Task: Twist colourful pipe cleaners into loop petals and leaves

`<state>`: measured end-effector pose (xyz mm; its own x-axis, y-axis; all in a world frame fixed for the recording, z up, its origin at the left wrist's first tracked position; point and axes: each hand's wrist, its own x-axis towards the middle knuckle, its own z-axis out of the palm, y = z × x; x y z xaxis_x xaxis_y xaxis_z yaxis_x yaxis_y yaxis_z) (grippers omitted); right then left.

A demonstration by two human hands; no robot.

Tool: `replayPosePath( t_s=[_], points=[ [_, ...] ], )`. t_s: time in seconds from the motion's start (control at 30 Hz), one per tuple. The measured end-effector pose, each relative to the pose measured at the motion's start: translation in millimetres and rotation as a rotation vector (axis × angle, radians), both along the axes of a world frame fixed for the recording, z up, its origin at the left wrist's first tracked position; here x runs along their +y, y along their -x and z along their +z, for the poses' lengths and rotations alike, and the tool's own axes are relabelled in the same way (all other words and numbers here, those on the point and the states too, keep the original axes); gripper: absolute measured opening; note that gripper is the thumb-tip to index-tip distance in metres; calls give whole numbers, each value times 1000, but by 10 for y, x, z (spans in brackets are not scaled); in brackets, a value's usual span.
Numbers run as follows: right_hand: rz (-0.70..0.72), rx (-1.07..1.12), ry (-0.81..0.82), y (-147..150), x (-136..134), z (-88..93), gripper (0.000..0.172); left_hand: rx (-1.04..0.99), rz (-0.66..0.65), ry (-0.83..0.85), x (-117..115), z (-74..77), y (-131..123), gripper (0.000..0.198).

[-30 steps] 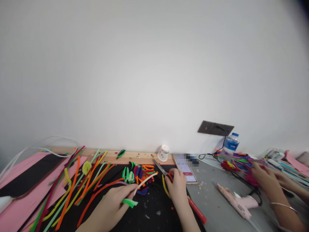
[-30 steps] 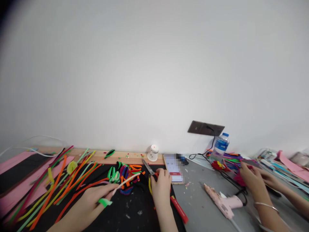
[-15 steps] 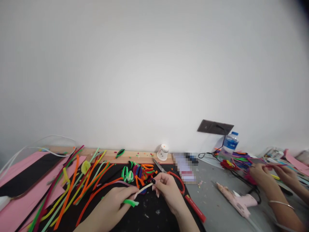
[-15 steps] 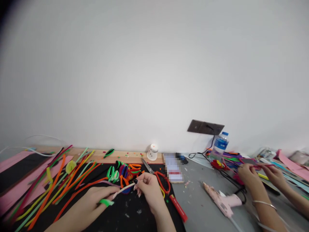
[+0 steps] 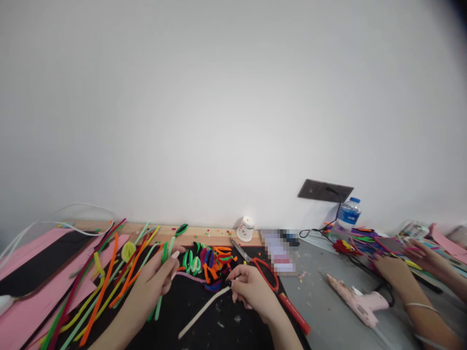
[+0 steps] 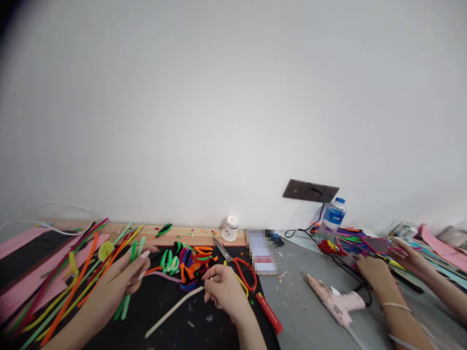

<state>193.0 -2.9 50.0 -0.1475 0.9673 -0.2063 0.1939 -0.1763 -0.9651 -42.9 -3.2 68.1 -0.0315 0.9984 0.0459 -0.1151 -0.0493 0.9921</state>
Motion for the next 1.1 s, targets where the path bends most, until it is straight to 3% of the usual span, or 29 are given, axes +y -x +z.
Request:
replayPosePath(
  t_s=[0.13, 0.27, 0.43, 0.63, 1.1],
  points=[
    [-61, -100, -155, -19, 27, 18, 7, -263, -215, 183, -60, 41, -85, 36],
    [-91, 50, -201, 57, -2, 144, 20, -248, -465, 370, -165, 58, -176, 36],
    [57, 222, -86, 334, -128, 135, 27, -164, -692, 480, -252, -33, -274, 31],
    [81, 278, -48, 463, -170, 16, 24, -92, -769, 543, -275, -54, -287, 28],
    [97, 253, -16, 446, -173, 55, 11, 28, -795, 539, -312, 28, -393, 47]
  ],
)
